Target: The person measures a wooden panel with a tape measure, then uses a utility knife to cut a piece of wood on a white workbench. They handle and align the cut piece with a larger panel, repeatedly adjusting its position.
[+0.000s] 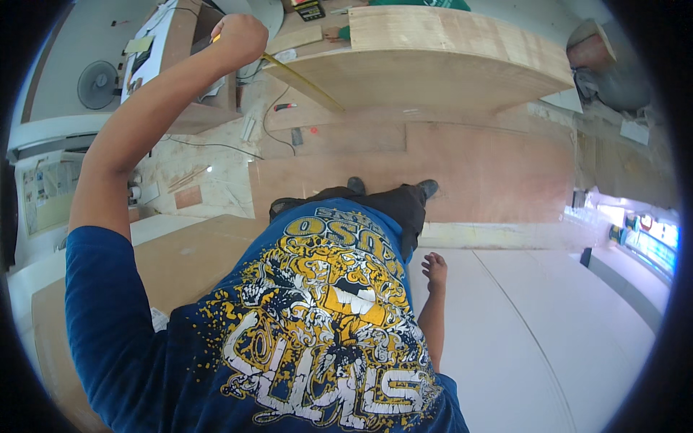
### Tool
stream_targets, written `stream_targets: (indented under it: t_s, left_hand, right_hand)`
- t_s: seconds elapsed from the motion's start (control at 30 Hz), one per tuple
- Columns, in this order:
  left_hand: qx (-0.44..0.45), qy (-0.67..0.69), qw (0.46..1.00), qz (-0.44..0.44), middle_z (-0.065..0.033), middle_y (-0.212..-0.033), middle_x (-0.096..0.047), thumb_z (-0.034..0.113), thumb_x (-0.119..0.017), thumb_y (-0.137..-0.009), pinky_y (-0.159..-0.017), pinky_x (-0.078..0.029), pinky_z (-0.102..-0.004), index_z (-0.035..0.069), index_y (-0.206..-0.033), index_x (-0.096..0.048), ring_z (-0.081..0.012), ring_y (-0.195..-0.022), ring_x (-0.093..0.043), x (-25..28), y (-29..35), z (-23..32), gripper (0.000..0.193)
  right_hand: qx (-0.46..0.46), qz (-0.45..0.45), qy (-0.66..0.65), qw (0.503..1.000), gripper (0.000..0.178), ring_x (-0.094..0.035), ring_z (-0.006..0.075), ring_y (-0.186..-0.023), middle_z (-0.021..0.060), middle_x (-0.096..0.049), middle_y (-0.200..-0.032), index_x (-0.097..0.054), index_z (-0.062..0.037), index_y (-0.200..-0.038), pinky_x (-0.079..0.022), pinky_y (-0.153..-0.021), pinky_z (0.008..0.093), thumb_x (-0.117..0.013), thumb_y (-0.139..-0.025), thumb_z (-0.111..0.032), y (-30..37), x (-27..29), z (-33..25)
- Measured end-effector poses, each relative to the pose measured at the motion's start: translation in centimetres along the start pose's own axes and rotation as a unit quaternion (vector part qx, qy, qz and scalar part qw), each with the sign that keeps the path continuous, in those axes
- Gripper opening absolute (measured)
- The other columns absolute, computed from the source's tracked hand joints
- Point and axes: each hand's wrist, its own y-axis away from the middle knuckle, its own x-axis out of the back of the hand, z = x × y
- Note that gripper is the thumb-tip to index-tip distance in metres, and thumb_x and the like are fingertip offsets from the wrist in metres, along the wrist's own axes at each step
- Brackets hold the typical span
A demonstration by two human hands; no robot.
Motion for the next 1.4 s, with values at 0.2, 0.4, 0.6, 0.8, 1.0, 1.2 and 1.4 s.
stream_targets:
  t_s: [0.2,0.4,0.6,0.8,1.0,1.2,1.4]
  left_hand:
    - [-0.036,-0.014,0.999,0.012,-0.0135,-0.094,-0.077,0.017,-0.069,-0.08,-0.043,-0.056,-0.0565,0.004,-0.094,-0.081,-0.0346,-0.078,-0.075,-1.5,-0.7,1.4,0.023]
    - [-0.025,-0.016,0.999,0.036,-0.0139,-0.093,-0.077,0.018,-0.07,-0.079,-0.043,-0.056,-0.0562,0.004,-0.092,-0.081,-0.0353,-0.073,-0.074,1.1,-2.1,3.6,0.022]
    - [-0.064,-0.029,0.997,-0.027,-0.0138,-0.096,-0.078,0.016,-0.07,-0.079,-0.046,-0.058,-0.0567,0.004,-0.096,-0.081,-0.0356,-0.075,-0.075,4.6,-5.0,5.1,0.023]
    - [-0.062,-0.048,0.993,-0.087,-0.0125,-0.099,-0.078,0.016,-0.07,-0.08,-0.051,-0.06,-0.0573,0.008,-0.106,-0.08,-0.0355,-0.082,-0.076,5.7,-10.3,4.5,0.029]
    - [-0.102,-0.093,0.987,-0.08,-0.0106,-0.103,-0.077,0.016,-0.068,-0.083,-0.056,-0.061,-0.0558,0.009,-0.114,-0.078,-0.0349,-0.083,-0.075,6.3,-11.0,5.3,0.033]
    - [-0.152,-0.119,0.981,-0.032,-0.0109,-0.107,-0.077,0.015,-0.067,-0.084,-0.059,-0.062,-0.0541,0.011,-0.117,-0.078,-0.0331,-0.084,-0.076,1.7,-12.7,3.3,0.035]
    - [-0.154,-0.096,0.983,0.029,-0.0192,-0.105,-0.078,0.016,-0.064,-0.084,-0.084,-0.059,-0.0467,0.006,-0.104,-0.081,-0.0356,-0.1,-0.076,0.3,-11.8,1.7,0.028]
  right_hand:
    - [-0.026,0.017,-0.009,0.999,0.035,-0.069,0.0209,-0.094,0.0067,-0.072,-0.114,-0.06,-0.0082,-0.131,-0.055,-0.074,0.0359,-0.062,-0.103,-0.028,4.2,-1.3,6.0]
    - [-0.069,0.024,-0.02,0.997,0.029,-0.067,0.0208,-0.078,0.0057,-0.072,-0.102,-0.06,-0.0091,-0.129,-0.054,-0.065,0.0358,-0.06,-0.103,-0.023,3.7,-1.3,11.0]
    - [-0.037,0.041,-0.125,0.991,0.041,-0.066,0.029,-0.112,0.0113,-0.068,-0.129,-0.057,-0.0105,-0.132,-0.051,-0.092,0.0468,-0.057,-0.102,-0.037,0.1,-1.7,7.3]
    - [0.03,0.051,-0.172,0.983,0.039,-0.067,0.0201,-0.102,0.008,-0.07,-0.124,-0.059,-0.0068,-0.135,-0.052,-0.082,0.0358,-0.059,-0.106,-0.032,1.1,-5.8,2.9]
    - [-0.014,0.093,-0.224,0.97,0.038,-0.067,0.0207,-0.103,0.0071,-0.07,-0.124,-0.059,-0.0082,-0.135,-0.052,-0.084,0.0381,-0.059,-0.106,-0.033,3.4,-10.7,9.3]
    - [-0.098,0.093,-0.289,0.948,0.029,-0.066,0.0197,-0.097,0.0067,-0.071,-0.119,-0.061,-0.0118,-0.126,-0.052,-0.08,0.038,-0.057,-0.105,-0.032,5.5,-21.2,19.6]
    - [-0.118,0.094,-0.317,0.936,0.022,-0.063,0.014,-0.081,0.0025,-0.071,-0.106,-0.062,-0.0136,-0.117,-0.051,-0.068,0.0333,-0.056,-0.105,-0.031,6.8,-32.7,22.8]
